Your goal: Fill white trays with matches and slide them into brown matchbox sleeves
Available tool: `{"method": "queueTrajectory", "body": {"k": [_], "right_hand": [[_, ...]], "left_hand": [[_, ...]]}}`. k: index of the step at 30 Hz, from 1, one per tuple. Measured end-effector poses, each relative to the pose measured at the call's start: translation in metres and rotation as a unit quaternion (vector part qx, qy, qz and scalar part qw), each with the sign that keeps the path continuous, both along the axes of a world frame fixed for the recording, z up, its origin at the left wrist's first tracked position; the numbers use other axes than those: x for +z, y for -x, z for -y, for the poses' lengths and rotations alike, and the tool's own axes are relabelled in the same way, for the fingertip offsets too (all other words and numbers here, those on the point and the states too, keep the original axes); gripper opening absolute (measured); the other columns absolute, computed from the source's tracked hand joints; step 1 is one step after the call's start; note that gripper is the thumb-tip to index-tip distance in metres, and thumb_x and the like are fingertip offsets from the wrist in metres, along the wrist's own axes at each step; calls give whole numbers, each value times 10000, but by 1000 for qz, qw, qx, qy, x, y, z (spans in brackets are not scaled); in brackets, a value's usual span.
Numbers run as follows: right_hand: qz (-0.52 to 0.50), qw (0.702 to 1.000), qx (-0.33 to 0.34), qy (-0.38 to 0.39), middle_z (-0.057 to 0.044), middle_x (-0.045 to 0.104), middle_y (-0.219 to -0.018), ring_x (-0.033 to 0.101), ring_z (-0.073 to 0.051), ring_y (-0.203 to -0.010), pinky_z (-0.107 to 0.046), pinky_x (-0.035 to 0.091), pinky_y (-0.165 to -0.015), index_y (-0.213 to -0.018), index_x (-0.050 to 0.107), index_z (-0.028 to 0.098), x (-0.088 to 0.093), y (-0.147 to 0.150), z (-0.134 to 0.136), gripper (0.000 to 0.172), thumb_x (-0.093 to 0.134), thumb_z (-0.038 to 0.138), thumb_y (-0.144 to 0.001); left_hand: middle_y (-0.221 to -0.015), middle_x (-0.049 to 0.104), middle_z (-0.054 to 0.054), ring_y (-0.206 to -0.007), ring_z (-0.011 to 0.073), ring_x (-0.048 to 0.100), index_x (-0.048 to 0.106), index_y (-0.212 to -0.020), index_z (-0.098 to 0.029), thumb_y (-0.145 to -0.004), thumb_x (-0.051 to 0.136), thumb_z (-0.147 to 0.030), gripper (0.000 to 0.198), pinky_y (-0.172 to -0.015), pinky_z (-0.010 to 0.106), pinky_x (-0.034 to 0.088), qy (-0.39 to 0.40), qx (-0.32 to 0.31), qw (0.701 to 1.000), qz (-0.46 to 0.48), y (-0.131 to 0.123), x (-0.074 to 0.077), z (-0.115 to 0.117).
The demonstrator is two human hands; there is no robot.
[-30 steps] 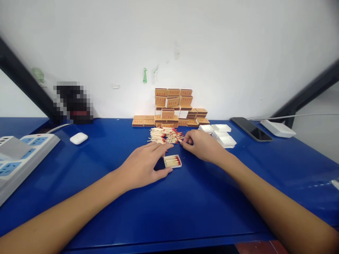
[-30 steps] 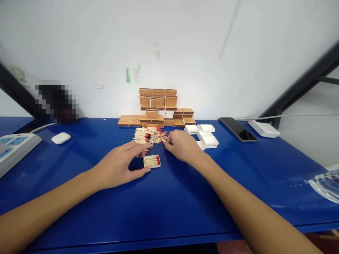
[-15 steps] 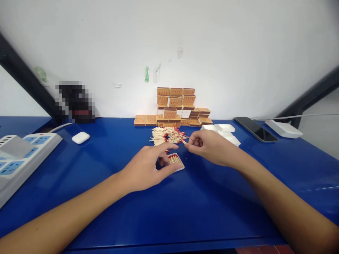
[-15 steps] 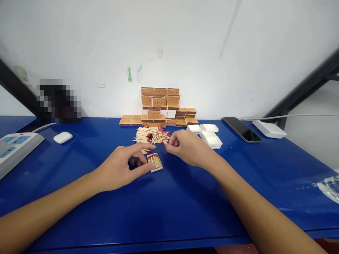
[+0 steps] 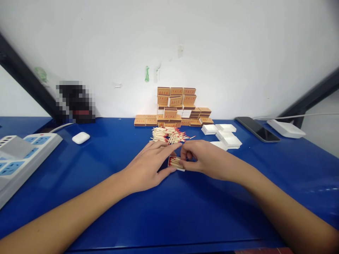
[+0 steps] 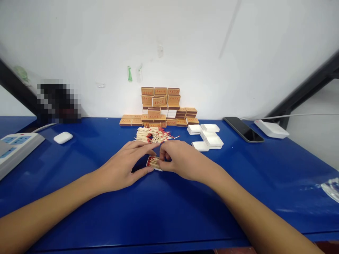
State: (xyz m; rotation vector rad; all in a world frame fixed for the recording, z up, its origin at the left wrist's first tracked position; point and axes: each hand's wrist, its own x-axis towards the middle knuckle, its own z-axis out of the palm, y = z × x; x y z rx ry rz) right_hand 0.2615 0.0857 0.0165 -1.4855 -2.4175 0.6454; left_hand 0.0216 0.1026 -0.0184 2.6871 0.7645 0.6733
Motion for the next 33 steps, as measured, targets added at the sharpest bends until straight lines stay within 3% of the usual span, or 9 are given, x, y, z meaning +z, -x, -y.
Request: {"method": "queueTrajectory", "body": {"k": [5, 10, 14, 17, 21, 25, 33], "right_hand": [[-12, 998, 59, -9, 17, 669, -805, 563, -137, -711, -275, 386, -634, -845, 627, 213, -2, 1, 0, 143, 697, 286, -946], [-17, 997, 79, -20, -18, 694, -905, 600, -159, -780, -290, 420, -684, -868, 630, 204, 2, 4, 1, 200, 681, 351, -995], [-10, 996, 87, -33, -48, 708, -983, 625, -188, -849, -317, 444, -737, -929, 682, 210, 4, 3, 0, 129, 687, 321, -994], [-5, 996, 84, -39, -46, 704, -963, 623, -186, -848, -317, 439, -743, -904, 689, 208, 4, 3, 1, 103, 686, 270, -986], [2, 997, 65, -39, -19, 673, -852, 579, -162, -758, -298, 391, -669, -831, 654, 206, 6, 3, 2, 229, 662, 350, -1009], [8, 996, 74, -45, -7, 676, -856, 561, -151, -747, -284, 365, -658, -835, 656, 210, 6, 2, 1, 176, 675, 296, -988], [33, 998, 34, -37, -12, 659, -778, 518, -147, -669, -291, 319, -606, -810, 592, 207, 5, 8, 3, 245, 643, 338, -1010]], "left_hand": [[-1325, 659, 96, -1255, 270, 574, 402, -1572, -283, -981, 706, -412, 678, -1105, 493, 478, 20, 7, 1000, -6, 0, 3, 0], [-1292, 673, 95, -1231, 278, 590, 399, -1582, -284, -969, 715, -419, 703, -1093, 504, 483, 25, 8, 1000, -1, 0, 4, 0], [-1307, 677, 97, -1248, 281, 596, 421, -1569, -276, -965, 715, -443, 692, -1109, 510, 475, 20, 9, 1000, 6, 1, 3, 0], [-1309, 678, 102, -1247, 284, 602, 445, -1552, -263, -953, 729, -435, 685, -1109, 513, 483, 17, 12, 1000, 8, 1, 3, -1], [-1334, 669, 103, -1274, 278, 590, 461, -1543, -260, -974, 694, -411, 633, -1124, 517, 487, 32, 8, 999, 8, 2, 4, -1], [-1360, 664, 110, -1305, 290, 575, 441, -1566, -269, -976, 654, -315, 629, -1136, 547, 479, 40, 16, 999, 4, 3, 5, 0], [-1394, 649, 114, -1332, 285, 560, 456, -1550, -249, -963, 664, -318, 627, -1174, 541, 450, 37, 6, 999, 3, 3, 8, 0]]}}
